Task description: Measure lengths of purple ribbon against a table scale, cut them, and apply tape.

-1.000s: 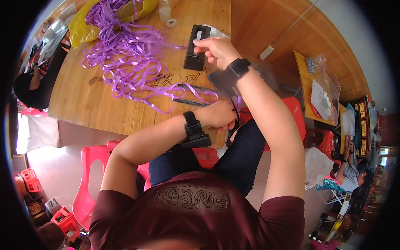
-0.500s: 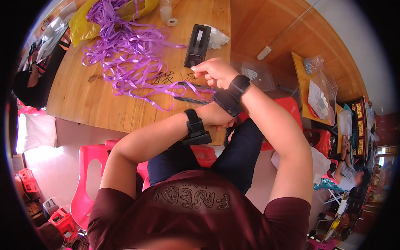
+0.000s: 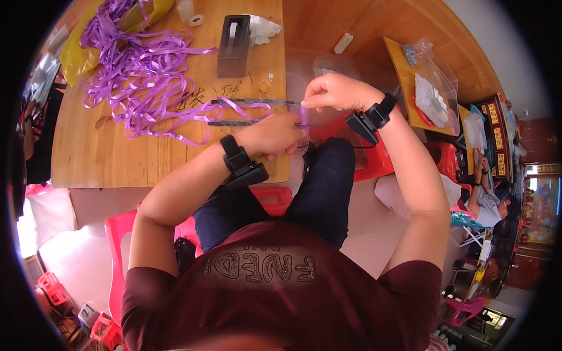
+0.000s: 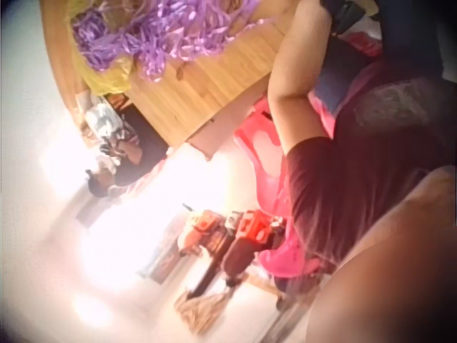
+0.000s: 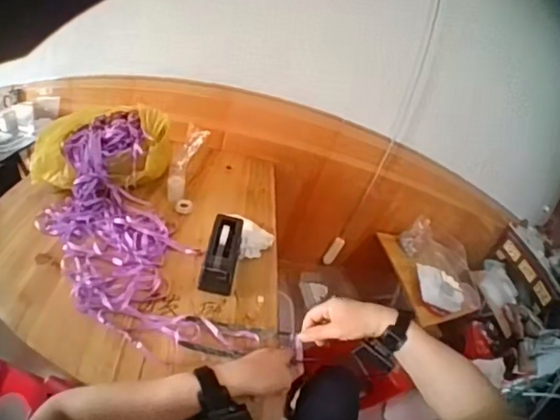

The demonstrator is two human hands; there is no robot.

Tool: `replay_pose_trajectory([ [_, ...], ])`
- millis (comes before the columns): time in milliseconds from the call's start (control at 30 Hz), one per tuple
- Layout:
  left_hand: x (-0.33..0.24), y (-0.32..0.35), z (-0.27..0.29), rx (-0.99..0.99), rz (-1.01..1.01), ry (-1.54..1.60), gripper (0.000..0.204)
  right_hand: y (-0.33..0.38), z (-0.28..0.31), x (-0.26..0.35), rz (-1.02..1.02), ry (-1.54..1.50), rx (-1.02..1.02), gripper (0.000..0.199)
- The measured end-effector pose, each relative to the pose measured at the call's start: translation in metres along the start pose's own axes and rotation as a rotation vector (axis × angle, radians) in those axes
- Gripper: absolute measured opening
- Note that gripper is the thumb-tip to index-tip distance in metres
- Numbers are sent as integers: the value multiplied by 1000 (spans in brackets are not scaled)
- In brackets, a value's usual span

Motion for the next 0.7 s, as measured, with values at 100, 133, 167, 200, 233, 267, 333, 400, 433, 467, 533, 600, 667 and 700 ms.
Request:
replay_pose_trajectory([
  [100,-2,-1,-3,-1,-4,53,25,-8,-4,-8,135,109,-6,23],
  [133,-1,-1,-3,5,1,43,25,-8,-7,-3,245,162,-8,24],
  [167,-1,-1,-4,12,6,33,25,-9,-7,-2,248,156,-10,24],
  [200,0,-2,-4,15,8,29,25,-11,-8,-2,241,237,-45,24],
  [233,0,-2,-4,19,10,32,25,-11,-8,-1,233,316,-82,24],
  [267,0,-2,-5,24,12,36,26,-13,-9,-1,233,312,-85,24],
  [333,-2,0,-5,25,13,35,26,-14,-10,3,234,382,-141,23],
  [400,-5,1,-4,27,13,36,27,-12,-11,5,163,407,-165,25],
  [433,-7,1,-4,38,19,11,27,-12,-10,5,93,437,-187,27],
  [467,-8,1,-4,50,25,-14,28,-12,-11,6,91,434,-189,27],
  [533,-7,1,-4,43,23,-8,28,-14,-8,4,-16,594,-264,30],
  [600,-3,0,-4,33,20,-2,29,-11,-7,4,-84,641,-288,30],
  [667,-1,-1,-4,39,12,-9,29,-8,-8,1,-149,689,-311,30],
  [700,1,-1,-3,37,13,-9,29,-2,-7,5,-46,626,-398,30],
])
Point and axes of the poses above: each hand's wrist, its own y-axis away from the middle knuckle, its own z-axis out of the back of the hand, x = y × z, the point moved 6 cm from there along -y, towards the middle knuckle, and after that the axes turned 15 degrees about -z, right-handed, at the moved point
